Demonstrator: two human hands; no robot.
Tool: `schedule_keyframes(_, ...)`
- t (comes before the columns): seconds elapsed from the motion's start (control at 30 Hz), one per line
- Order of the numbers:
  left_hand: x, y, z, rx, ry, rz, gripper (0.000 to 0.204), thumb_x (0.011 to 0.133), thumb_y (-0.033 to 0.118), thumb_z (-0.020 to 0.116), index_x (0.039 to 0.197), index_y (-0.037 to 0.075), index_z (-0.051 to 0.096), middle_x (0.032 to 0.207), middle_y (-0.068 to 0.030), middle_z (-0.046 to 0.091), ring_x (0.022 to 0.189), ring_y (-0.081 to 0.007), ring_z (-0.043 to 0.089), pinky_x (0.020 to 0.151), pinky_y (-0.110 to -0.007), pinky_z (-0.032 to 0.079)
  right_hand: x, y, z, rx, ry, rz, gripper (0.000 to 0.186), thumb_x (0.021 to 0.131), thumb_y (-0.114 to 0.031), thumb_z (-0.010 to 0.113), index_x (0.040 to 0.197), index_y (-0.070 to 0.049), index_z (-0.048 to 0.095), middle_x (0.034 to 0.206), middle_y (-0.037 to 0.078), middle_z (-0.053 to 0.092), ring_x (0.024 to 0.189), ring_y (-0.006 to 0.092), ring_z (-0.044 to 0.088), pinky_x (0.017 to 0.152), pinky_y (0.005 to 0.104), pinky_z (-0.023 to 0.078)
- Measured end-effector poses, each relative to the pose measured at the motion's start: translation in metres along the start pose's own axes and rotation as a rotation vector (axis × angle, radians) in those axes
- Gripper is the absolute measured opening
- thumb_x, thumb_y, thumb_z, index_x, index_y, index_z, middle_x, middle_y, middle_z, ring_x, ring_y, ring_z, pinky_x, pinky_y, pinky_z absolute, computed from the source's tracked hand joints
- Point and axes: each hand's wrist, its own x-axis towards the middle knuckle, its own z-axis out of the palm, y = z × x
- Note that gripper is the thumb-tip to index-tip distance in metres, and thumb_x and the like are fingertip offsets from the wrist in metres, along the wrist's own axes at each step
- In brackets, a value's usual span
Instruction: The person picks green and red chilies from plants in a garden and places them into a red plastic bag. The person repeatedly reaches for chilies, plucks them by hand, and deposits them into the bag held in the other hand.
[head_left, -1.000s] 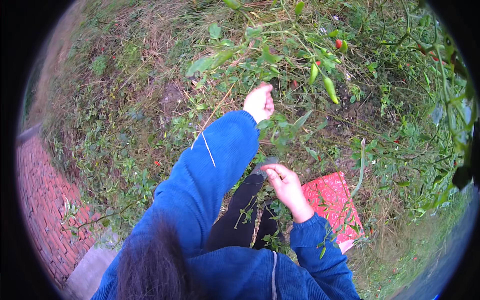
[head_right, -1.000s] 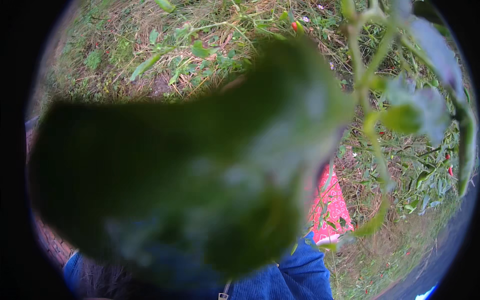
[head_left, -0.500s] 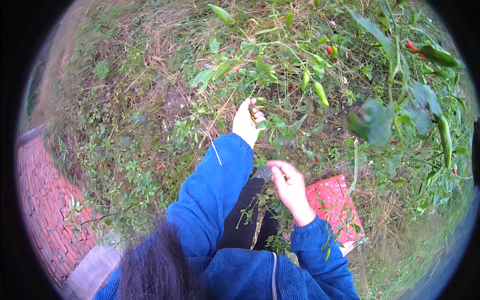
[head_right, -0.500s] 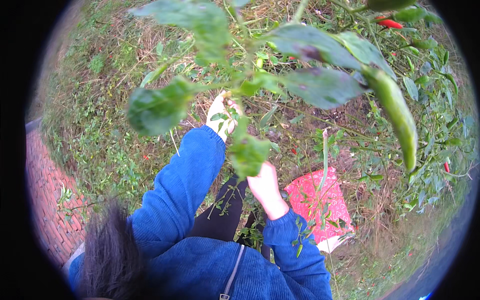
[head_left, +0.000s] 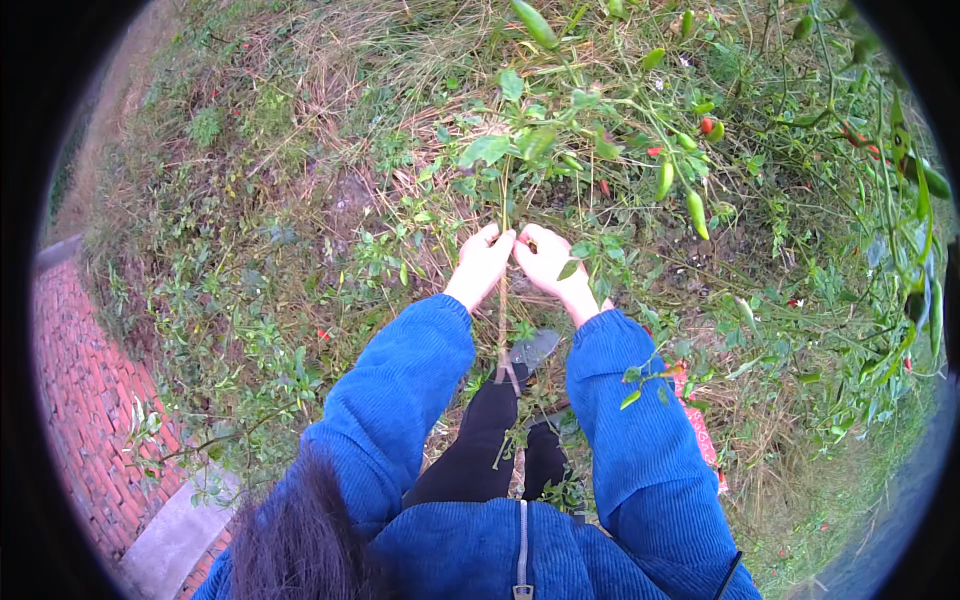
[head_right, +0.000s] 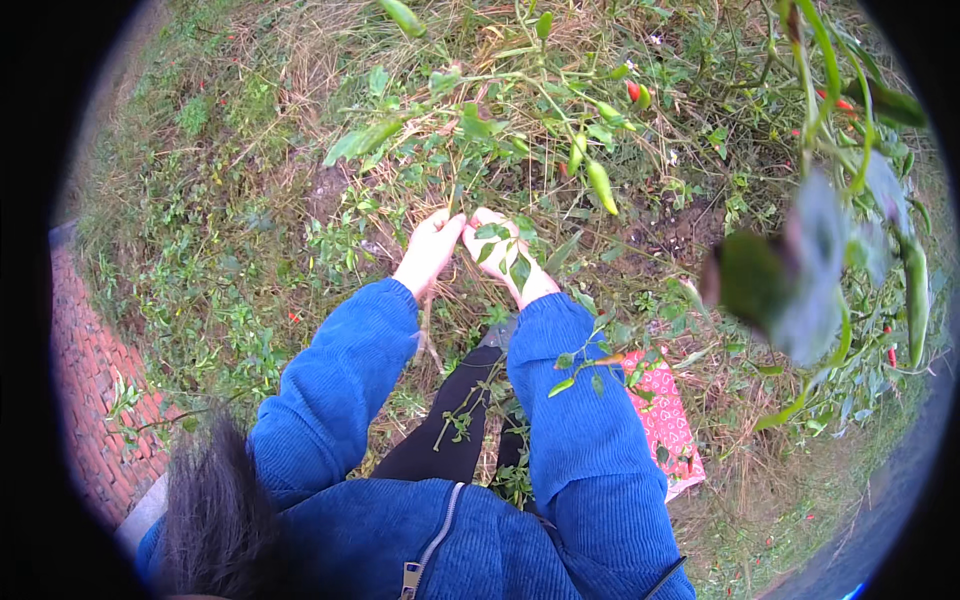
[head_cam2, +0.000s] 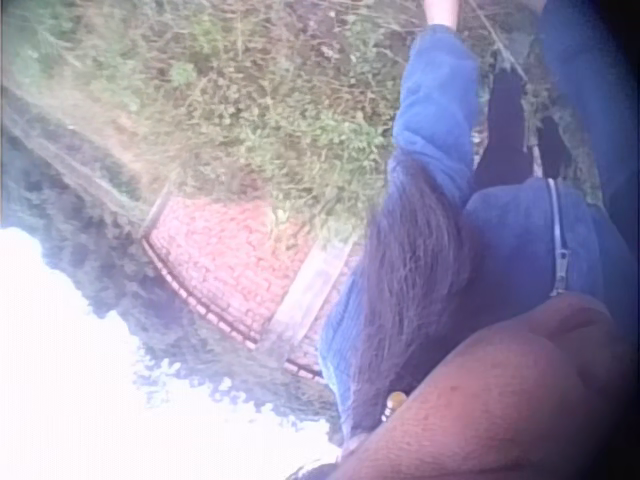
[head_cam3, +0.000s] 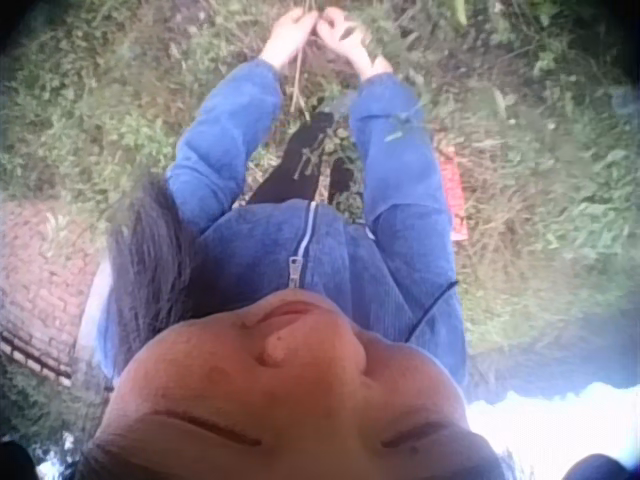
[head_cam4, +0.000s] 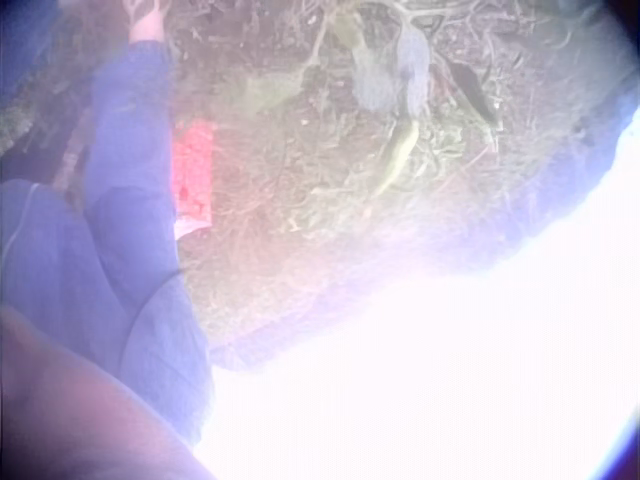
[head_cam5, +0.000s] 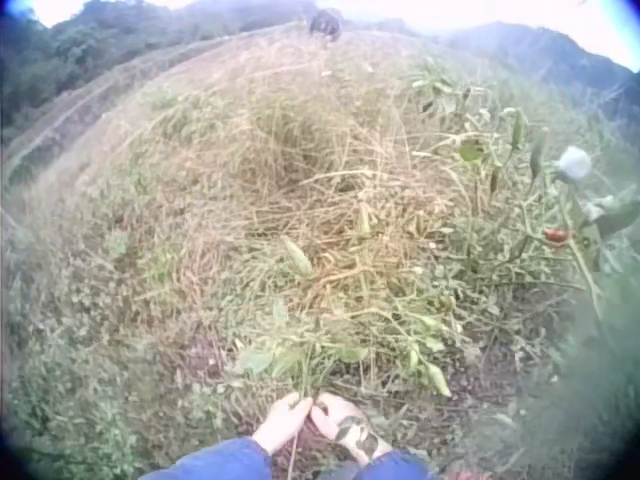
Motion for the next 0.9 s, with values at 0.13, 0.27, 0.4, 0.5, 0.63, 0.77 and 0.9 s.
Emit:
schedule_keyframes(0.13,-0.005,0.012,-0.015,0.698,0.086,0.108,0.025,0.084,0.030,0.067,0.084,0.005,0.062,0.069,0.0021,0.057,0.065,-0.0078,0.047,0.066,-0.026,0.042,-0.014,-0.012,-0.010,0.202,-0.026,0.074,0.022,0.087,-0.025,0.054,0.088,-0.004,0.060,0.072,0.014,0.059,0.066,0.0240,0.058,0.063,0.0360,0.046)
schedule_keyframes(0.27,-0.013,0.038,-0.002,0.224,0.111,0.277,0.027,0.077,0.024,0.074,0.091,0.006,0.061,0.079,0.0041,0.057,0.070,-0.0083,0.048,0.067,-0.026,0.043,-0.023,-0.035,-0.030,0.289,0.276,0.095,0.020,0.092,-0.021,0.053,0.083,-0.005,0.060,0.067,0.002,0.058,0.061,0.0110,0.053,0.056,0.0275,0.044)
schedule_keyframes(0.4,-0.008,0.062,0.016,-0.112,0.036,0.018,0.023,0.083,0.025,0.070,0.097,0.008,0.062,0.075,0.0070,0.051,0.060,-0.0016,0.040,0.054,-0.018,0.033,-0.009,-0.038,-0.066,1.227,0.478,0.305,0.021,0.094,-0.026,0.055,0.093,-0.005,0.055,0.071,-0.001,0.052,0.052,0.0052,0.045,0.041,0.0197,0.035)
schedule_keyframes(0.5,0.008,0.070,0.031,-0.304,0.085,-0.048,0.026,0.085,0.027,0.068,0.101,0.009,0.061,0.066,0.0094,0.045,0.047,-0.0003,0.032,0.041,-0.018,0.022,0.013,-0.036,-0.067,1.432,0.514,0.322,0.025,0.093,-0.031,0.058,0.095,-0.006,0.055,0.071,-0.002,0.051,0.053,0.0066,0.046,0.041,0.0202,0.035)
schedule_keyframes(0.63,0.033,0.072,0.033,-0.464,0.025,-0.186,0.032,0.086,0.033,0.067,0.104,0.007,0.060,0.061,0.0086,0.038,0.045,-0.0021,0.029,0.039,-0.019,0.020,0.035,-0.030,-0.067,1.256,0.478,0.374,0.028,0.094,-0.029,0.055,0.103,-0.002,0.054,0.081,0.005,0.056,0.058,0.0094,0.046,0.047,0.0219,0.037)
schedule_keyframes(0.77,0.051,0.074,0.031,-0.592,-0.082,-0.367,0.032,0.086,0.036,0.065,0.096,0.006,0.061,0.059,0.0071,0.034,0.047,-0.0036,0.029,0.040,-0.018,0.021,0.060,-0.027,-0.073,1.020,0.329,0.411,0.022,0.096,-0.025,0.051,0.097,-0.003,0.053,0.086,0.009,0.059,0.054,0.0070,0.043,0.039,0.0198,0.032)
schedule_keyframes(0.9,0.055,0.069,0.032,-0.628,-0.082,-0.381,0.023,0.088,0.030,0.060,0.085,0.008,0.060,0.060,0.0056,0.037,0.048,-0.0046,0.032,0.040,-0.018,0.023,0.077,-0.014,-0.075,0.852,0.088,0.419,0.013,0.093,-0.019,0.053,0.088,-0.008,0.057,0.077,0.003,0.060,0.052,0.0058,0.043,0.038,0.0184,0.030)
